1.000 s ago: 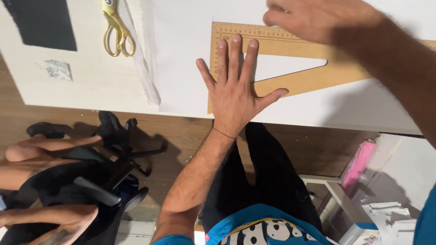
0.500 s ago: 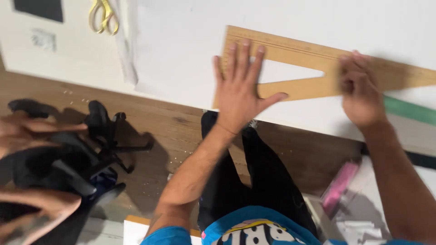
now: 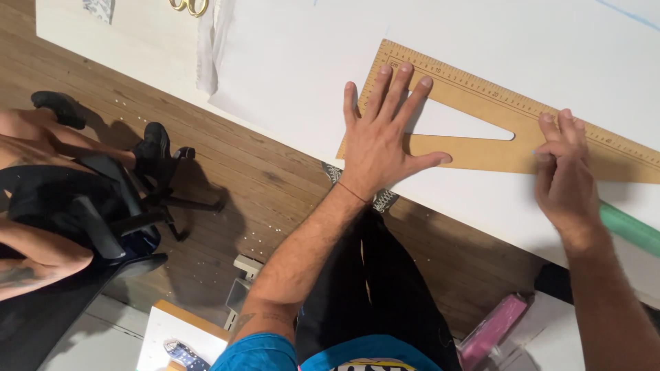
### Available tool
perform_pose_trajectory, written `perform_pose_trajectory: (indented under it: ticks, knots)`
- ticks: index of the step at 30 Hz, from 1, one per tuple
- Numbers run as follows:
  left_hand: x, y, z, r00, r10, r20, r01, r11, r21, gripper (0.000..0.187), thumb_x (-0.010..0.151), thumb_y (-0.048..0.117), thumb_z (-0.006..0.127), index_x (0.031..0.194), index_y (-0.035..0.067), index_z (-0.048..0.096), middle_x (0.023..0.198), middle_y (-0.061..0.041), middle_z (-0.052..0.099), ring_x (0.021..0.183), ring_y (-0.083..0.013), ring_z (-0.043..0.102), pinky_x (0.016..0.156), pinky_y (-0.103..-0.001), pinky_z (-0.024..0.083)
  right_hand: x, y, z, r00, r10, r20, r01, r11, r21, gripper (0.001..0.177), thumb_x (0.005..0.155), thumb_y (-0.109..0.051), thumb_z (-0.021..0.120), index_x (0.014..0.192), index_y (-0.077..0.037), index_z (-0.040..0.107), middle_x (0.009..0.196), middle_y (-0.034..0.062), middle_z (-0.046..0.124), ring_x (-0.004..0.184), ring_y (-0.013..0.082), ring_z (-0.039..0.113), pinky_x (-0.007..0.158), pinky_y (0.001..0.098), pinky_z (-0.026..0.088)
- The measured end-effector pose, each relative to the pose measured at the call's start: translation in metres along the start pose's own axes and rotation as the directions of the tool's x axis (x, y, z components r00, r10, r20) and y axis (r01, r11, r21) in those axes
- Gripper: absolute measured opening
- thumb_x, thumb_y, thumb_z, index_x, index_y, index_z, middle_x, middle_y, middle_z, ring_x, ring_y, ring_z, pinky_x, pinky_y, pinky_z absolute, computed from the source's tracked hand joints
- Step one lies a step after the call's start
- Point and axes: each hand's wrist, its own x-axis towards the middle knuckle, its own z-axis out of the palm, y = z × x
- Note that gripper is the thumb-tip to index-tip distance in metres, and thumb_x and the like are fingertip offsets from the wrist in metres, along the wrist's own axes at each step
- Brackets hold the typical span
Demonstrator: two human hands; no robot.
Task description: Marking lines and measurements on a large sheet of paper using a ruler and a wooden triangle
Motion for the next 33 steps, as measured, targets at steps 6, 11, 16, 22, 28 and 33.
perform_pose_trajectory:
  ticks: [6,11,16,22,28,33]
  knots:
    - [0.000,-0.003,0.001,0.998,-0.005,-0.063,0.004,1.000,-0.027,0.115,0.074,0.107,0.028,0.163,0.033,0.031,0.172,0.003,0.028,0.161,-0.0205,0.023,0.128,-0.058,0.004,0.002,-0.004,0.000,0.986,-0.155,-0.063,0.153,0.988,-0.031,0.005,0.116,0.007,0.036,0.115,0.006,0.040,0.149,0.0425,0.055,0.153,0.0590,0.037,0.131,0.0695,0.025]
    - [-0.003,-0.004,0.002,0.998,0.015,-0.068,-0.019,0.998,-0.057,0.114,0.077,0.105,0.028,0.163,0.031,0.032,0.171,0.001,0.028,0.161,-0.0220,0.024,0.127,-0.060,0.003,-0.003,-0.005,0.001,0.992,-0.119,-0.046,0.117,0.992,-0.035,0.006,0.117,0.001,0.037,0.116,0.006,0.040,0.150,0.0407,0.054,0.155,0.0550,0.035,0.132,0.0663,0.023]
    - [-0.003,-0.008,0.001,0.999,0.030,-0.031,-0.031,0.999,-0.018,0.116,0.076,0.108,0.030,0.164,0.033,0.030,0.172,0.002,0.025,0.161,-0.0205,0.022,0.128,-0.063,0.007,-0.010,-0.004,0.006,0.989,-0.135,-0.068,0.131,0.990,-0.055,0.004,0.114,0.013,0.042,0.112,0.009,0.043,0.149,0.0394,0.056,0.154,0.0542,0.038,0.132,0.0655,0.026]
    - [-0.002,-0.009,0.001,0.998,0.047,-0.029,-0.049,0.996,-0.070,0.116,0.076,0.105,0.024,0.165,0.031,0.029,0.172,0.000,0.023,0.162,-0.0221,0.020,0.126,-0.061,0.001,-0.008,-0.004,0.006,0.989,-0.129,-0.073,0.125,0.990,-0.061,0.003,0.115,0.009,0.041,0.113,0.009,0.043,0.150,0.0401,0.055,0.154,0.0571,0.037,0.132,0.0668,0.025]
    - [-0.002,-0.008,0.002,0.994,0.017,-0.105,-0.023,0.998,-0.062,0.113,0.075,0.105,0.028,0.162,0.033,0.037,0.170,0.003,0.032,0.160,-0.0190,0.029,0.127,-0.058,0.010,-0.006,-0.006,0.006,0.988,-0.140,-0.072,0.137,0.989,-0.054,0.004,0.116,0.009,0.040,0.113,0.009,0.043,0.149,0.0409,0.056,0.154,0.0556,0.037,0.132,0.0668,0.024]
    - [0.007,-0.005,-0.010,0.978,0.056,0.201,-0.039,0.995,-0.088,0.120,0.075,0.104,0.014,0.167,0.027,0.015,0.172,-0.007,0.004,0.158,-0.0268,-0.002,0.123,-0.064,-0.008,0.022,-0.022,-0.018,0.959,-0.241,-0.147,0.212,0.959,-0.189,0.023,0.121,0.001,0.043,0.138,0.013,0.053,0.137,0.0294,0.067,0.129,0.0509,0.062,0.116,0.0557,0.044]
